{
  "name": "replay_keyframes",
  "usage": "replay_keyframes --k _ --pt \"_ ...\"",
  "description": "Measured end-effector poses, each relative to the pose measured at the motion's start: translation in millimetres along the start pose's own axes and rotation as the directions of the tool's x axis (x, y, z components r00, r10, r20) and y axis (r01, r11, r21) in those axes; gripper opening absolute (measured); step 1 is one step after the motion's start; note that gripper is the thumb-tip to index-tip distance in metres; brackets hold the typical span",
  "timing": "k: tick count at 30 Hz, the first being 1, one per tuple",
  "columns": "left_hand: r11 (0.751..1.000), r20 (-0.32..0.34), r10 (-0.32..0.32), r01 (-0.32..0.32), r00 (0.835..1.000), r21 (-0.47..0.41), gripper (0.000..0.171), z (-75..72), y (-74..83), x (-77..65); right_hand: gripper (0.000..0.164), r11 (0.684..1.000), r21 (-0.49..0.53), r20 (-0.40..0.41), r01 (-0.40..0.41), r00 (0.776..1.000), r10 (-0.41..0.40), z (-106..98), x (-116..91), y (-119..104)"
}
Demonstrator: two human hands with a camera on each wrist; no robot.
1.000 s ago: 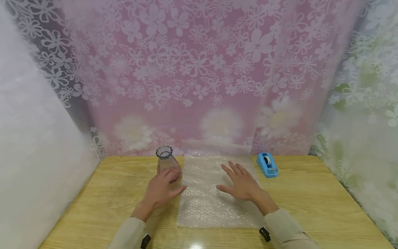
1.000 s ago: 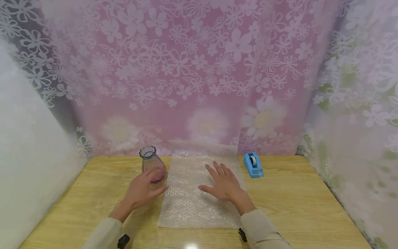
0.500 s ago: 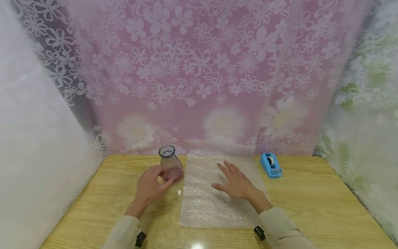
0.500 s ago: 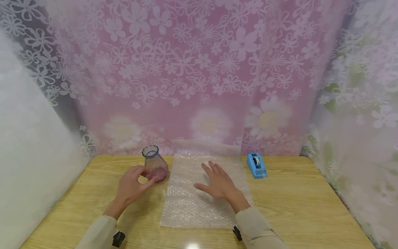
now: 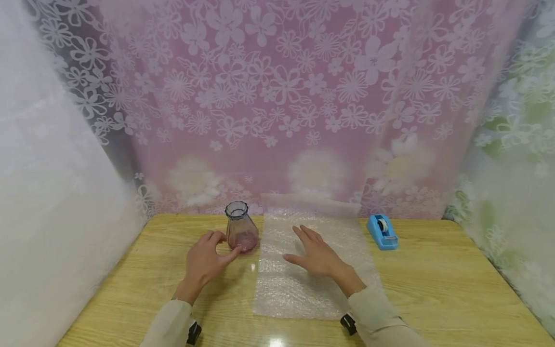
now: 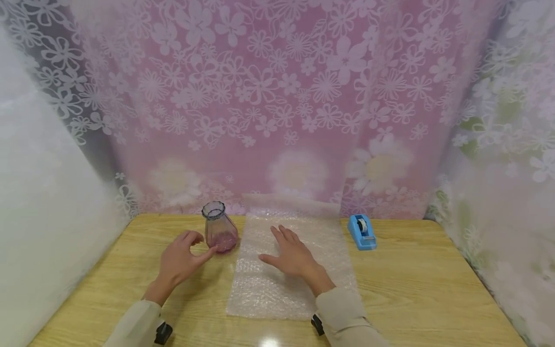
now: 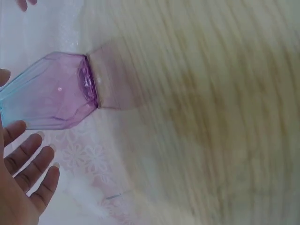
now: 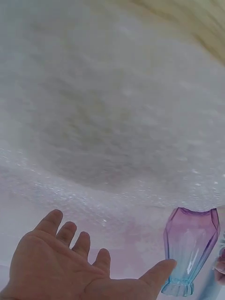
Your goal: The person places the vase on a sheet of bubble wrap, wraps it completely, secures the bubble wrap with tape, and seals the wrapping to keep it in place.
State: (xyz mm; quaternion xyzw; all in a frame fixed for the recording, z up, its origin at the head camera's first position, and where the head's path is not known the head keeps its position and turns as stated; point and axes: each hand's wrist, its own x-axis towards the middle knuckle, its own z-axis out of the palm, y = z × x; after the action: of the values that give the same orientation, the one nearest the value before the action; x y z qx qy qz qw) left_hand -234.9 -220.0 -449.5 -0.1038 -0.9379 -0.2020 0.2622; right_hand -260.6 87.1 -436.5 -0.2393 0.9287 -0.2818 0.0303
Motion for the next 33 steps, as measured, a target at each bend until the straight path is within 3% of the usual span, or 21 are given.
replay_keyframes --k 7,15,21,28,33 --pt "0.991 0.094 -0.128 0.123 0.987 0.059 0.064 -2.0 -4.3 1.4 0.087 1.000 -0.016 0.005 -0.001 1.000 0.001 10.0 10.0 -9.5" --pt "0.957 0.242 -0.267 0.285 0.933 -0.043 0.092 9.1 -4.8 4.0 0.087 0.999 0.030 -0.011 0.025 1.000 -0.024 21.6 19.4 -16.9" --pt "0.938 0.280 -0.310 0.340 0.909 -0.064 0.101 17.5 -4.5 6.0 0.089 0.995 0.094 -0.015 0.026 1.000 -0.024 28.9 25.1 -21.8" --pt "0.898 0.319 -0.358 0.417 0.878 -0.139 0.114 27.4 -2.6 10.7 0.088 0.988 0.155 -0.003 0.009 1.000 -0.009 32.4 30.0 -28.2" --pt "0.876 0.313 -0.358 0.433 0.879 -0.213 0.116 34.4 -1.9 13.3 0.087 0.988 0.156 0.004 -0.001 1.000 0.000 33.8 32.9 -28.3"
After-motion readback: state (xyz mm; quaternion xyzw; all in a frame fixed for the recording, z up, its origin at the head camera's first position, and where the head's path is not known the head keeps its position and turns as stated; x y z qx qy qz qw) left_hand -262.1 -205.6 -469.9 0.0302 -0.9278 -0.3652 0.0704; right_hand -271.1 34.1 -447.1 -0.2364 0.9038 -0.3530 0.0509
